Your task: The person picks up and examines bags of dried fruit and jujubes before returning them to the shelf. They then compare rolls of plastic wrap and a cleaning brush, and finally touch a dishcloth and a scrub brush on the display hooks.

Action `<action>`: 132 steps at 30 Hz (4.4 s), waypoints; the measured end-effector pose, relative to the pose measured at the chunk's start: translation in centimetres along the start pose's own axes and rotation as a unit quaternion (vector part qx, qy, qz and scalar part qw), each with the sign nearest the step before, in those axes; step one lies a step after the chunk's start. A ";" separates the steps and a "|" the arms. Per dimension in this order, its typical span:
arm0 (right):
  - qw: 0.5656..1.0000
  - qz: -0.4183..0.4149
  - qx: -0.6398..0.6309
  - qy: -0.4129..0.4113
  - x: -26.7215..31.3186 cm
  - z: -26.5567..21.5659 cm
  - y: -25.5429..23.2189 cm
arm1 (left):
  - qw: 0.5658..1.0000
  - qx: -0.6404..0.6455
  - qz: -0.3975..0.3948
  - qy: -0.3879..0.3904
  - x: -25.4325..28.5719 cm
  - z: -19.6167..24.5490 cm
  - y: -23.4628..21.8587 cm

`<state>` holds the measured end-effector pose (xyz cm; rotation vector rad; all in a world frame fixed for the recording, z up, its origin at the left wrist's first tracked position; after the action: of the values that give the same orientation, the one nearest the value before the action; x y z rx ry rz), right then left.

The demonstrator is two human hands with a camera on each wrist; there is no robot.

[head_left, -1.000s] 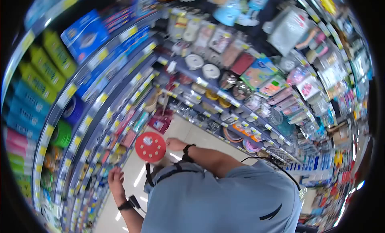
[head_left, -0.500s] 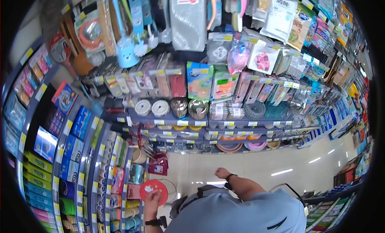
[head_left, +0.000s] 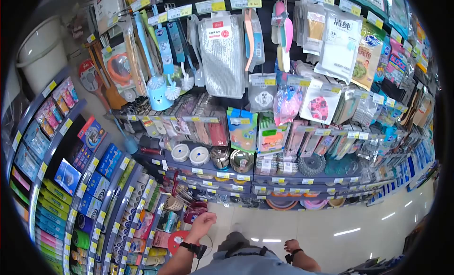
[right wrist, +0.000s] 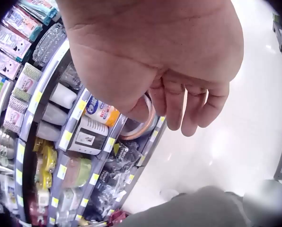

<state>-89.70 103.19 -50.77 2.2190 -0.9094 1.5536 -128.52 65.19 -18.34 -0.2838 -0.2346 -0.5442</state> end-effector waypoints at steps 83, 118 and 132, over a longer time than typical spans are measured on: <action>0.686 -0.111 -0.093 -0.713 44.3 -33.8 23.8 | 0.924 0.183 -0.253 0.222 -8.5 23.3 -1.3; 0.792 0.022 0.059 -0.607 42.3 -44.9 44.2 | 0.876 -0.135 -0.075 0.458 -17.1 22.5 -17.9; 0.806 -0.001 0.092 -0.584 42.4 -45.3 44.7 | 0.936 -0.047 -0.068 0.342 -18.1 20.8 -18.1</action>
<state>-142.19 80.33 -0.12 3.2758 -0.9906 0.0472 -156.33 65.69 -0.55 -0.1562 0.4540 -0.7612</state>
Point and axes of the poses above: each hand's wrist, its own x-axis away from the middle knuckle, its own y-axis out of the palm, z = x × y, the point moved 3 cm from there along -x, towards the middle knuckle, and after that the axes turned 4 degrees about -x, right-handed, at the moved point
